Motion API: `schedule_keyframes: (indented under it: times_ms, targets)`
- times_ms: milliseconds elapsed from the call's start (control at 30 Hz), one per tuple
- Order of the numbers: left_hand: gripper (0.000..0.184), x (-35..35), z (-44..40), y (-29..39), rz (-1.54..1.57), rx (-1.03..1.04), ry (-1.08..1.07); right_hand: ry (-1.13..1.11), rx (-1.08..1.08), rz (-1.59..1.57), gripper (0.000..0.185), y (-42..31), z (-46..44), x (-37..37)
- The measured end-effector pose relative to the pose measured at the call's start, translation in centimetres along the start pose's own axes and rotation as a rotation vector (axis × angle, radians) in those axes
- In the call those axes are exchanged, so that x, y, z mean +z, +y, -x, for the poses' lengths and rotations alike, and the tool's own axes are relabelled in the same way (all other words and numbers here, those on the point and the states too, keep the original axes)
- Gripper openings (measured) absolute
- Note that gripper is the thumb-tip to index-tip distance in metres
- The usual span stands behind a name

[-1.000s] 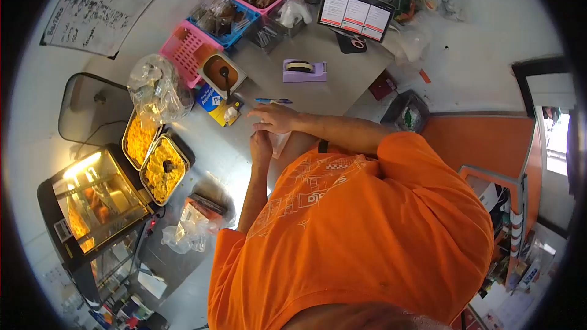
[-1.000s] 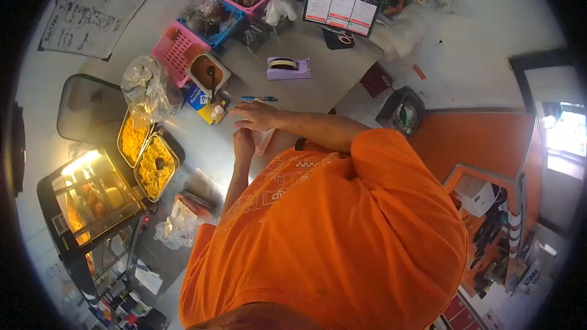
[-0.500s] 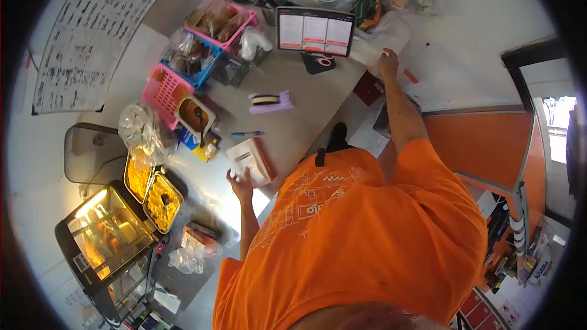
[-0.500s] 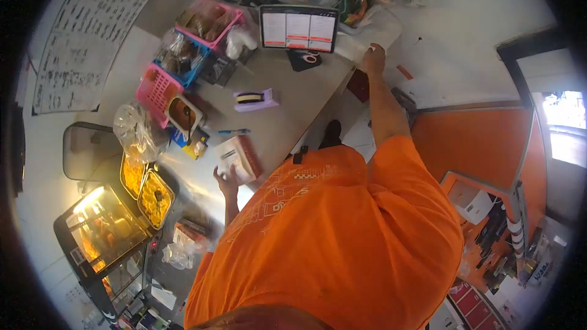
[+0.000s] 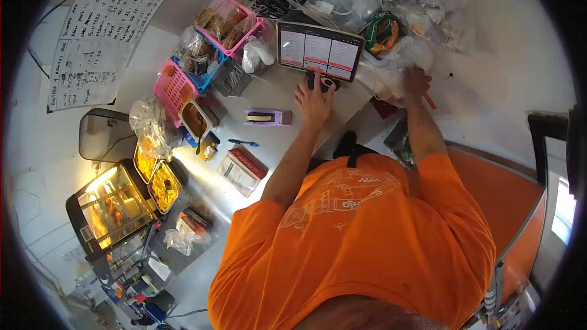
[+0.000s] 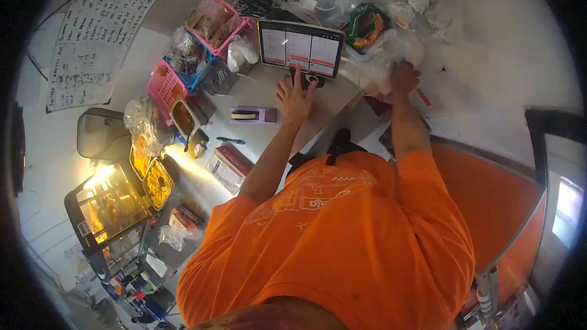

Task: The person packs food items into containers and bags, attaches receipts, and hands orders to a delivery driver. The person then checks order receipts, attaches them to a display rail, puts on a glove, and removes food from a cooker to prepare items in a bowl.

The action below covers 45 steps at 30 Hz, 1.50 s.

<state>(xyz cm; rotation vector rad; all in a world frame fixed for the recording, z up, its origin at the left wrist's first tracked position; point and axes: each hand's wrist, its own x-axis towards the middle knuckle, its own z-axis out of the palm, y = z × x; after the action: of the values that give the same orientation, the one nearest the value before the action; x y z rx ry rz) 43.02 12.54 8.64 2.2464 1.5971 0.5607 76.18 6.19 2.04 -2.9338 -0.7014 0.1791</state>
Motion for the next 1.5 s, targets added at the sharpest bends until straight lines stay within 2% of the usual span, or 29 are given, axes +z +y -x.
schedule_keyframes:
  times_ms: [33,133,233,333,433,533,633,733,833,900,933,967,1033,1067,1167,1200,1267,1300,1367,1433,1467,1500]
  targets:
    - [0.07,0.9,-0.9,0.7,-0.066,-0.052,0.03,0.026,0.032,-0.017,0.044,-0.2,-0.1,0.5]
    - [0.069,2.2,-2.0,1.2,-0.024,-0.118,0.033,-0.092,0.009,-0.088,0.046,0.6,-1.4,-1.0]
    - [0.07,3.5,-2.3,1.0,-0.049,-0.149,0.025,-0.359,0.0,-0.255,0.041,1.6,-4.3,-2.1]
    - [0.072,3.8,-2.2,1.4,0.022,-0.205,0.044,-0.45,-0.141,-0.901,0.04,9.4,-12.4,8.5]
    - [0.074,3.2,-2.1,1.9,0.036,-0.28,-0.036,-0.426,0.331,-1.299,0.033,5.6,-6.6,-2.6]
    - [0.072,3.7,-1.9,1.3,0.07,-0.235,0.014,-0.28,0.272,-1.846,0.023,5.4,-3.8,-9.1]
    - [0.07,1.2,-1.1,2.2,0.143,-0.164,0.053,0.076,0.288,-1.952,0.014,4.6,-1.5,-17.2]
    - [0.065,-0.6,-0.5,1.8,0.658,0.231,-0.147,-0.102,-0.142,-1.484,0.011,3.7,3.7,-24.1]
    - [0.055,-4.8,1.7,5.9,1.382,0.142,-0.498,-0.269,-0.63,-1.171,0.009,-0.2,11.3,-26.2]
    - [0.046,-7.4,2.7,6.3,1.696,-0.124,-0.755,-0.496,-0.694,-1.084,0.013,-3.1,17.7,-25.6]
    - [0.042,-8.4,3.1,6.3,1.841,-0.267,-0.888,-0.467,-0.8,-1.013,0.012,-4.2,20.0,-24.3]
    - [0.04,-9.5,3.4,5.7,1.811,-0.267,-0.865,-0.439,-0.903,-0.938,0.011,-4.9,21.9,-23.3]
    - [0.036,-11.8,3.3,3.2,1.755,-0.27,-0.811,-0.329,-0.863,-0.946,0.014,-5.7,24.9,-23.9]
    - [0.038,-12.4,3.4,1.6,1.757,-0.369,-0.746,-0.279,-0.843,-0.951,0.016,-6.0,26.1,-24.1]
    - [0.042,-13.9,5.8,-3.2,1.992,-0.24,-0.678,-0.129,-0.875,-1.055,0.017,-5.4,28.2,-24.6]
    - [0.05,-17.7,6.3,-2.8,2.029,-0.329,-0.617,-0.023,-0.882,-1.048,0.018,-5.1,28.9,-25.3]
    - [0.056,-16.3,6.6,-7.1,2.212,-0.354,-0.702,0.193,-0.89,-1.031,0.019,-4.5,30.6,-27.0]
    - [0.06,-14.6,6.8,-9.8,2.304,-0.366,-0.75,0.168,-0.864,-1.054,0.02,-4.3,31.7,-27.5]
    - [0.075,-13.2,7.3,-14.3,2.132,0.01,-1.184,0.119,-0.807,-1.097,0.023,-3.7,33.9,-28.1]
    - [0.084,-16.1,7.5,-14.4,1.821,0.506,-1.635,0.109,-0.727,-1.201,0.024,-3.1,35.1,-27.9]
    - [0.094,-17.5,8.0,-13.4,1.894,0.516,-1.735,0.107,-0.69,-1.251,0.024,-2.9,35.5,-28.0]
    - [0.091,-16.8,8.7,-13.0,1.905,0.306,-1.654,0.105,-0.721,-1.202,0.024,-2.9,36.0,-28.3]
